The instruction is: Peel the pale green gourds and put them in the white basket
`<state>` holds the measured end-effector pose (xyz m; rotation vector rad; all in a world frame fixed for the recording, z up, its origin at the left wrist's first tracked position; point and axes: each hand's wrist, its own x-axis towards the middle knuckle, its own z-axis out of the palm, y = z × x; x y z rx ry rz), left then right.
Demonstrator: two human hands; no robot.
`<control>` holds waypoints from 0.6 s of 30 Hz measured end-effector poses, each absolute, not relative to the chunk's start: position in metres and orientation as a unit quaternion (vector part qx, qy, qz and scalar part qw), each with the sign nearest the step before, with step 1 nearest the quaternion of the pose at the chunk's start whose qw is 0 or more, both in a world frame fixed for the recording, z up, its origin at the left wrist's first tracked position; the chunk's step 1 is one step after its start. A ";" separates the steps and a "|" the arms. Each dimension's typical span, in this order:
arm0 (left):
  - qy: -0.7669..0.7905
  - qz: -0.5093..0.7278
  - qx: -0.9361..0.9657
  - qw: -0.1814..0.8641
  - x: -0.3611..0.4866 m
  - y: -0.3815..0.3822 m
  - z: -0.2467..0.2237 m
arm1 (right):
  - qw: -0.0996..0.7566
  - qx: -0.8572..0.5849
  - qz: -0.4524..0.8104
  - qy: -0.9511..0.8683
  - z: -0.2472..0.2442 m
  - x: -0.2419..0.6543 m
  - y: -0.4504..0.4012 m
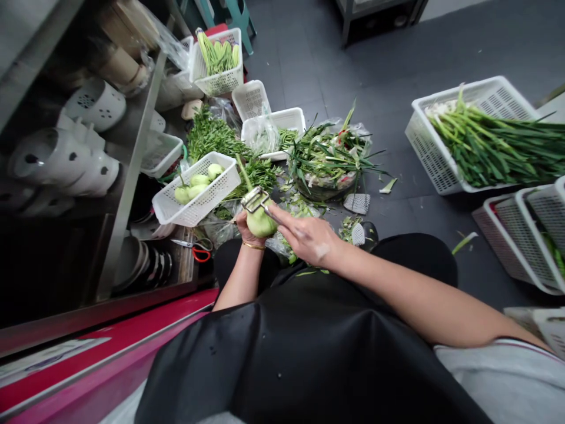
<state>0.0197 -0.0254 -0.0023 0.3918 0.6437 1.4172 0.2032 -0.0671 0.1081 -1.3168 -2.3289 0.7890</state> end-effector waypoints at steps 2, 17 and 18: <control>0.311 0.634 0.183 0.684 0.017 -0.024 -0.003 | 0.142 -0.468 0.304 -0.818 0.090 0.221 -0.097; 0.336 0.666 0.104 0.658 0.014 -0.016 0.001 | 0.148 -0.460 0.293 -0.825 0.079 0.218 -0.087; 0.339 0.663 0.094 0.661 0.012 -0.014 -0.001 | 0.125 -0.459 0.299 -0.827 0.070 0.220 -0.094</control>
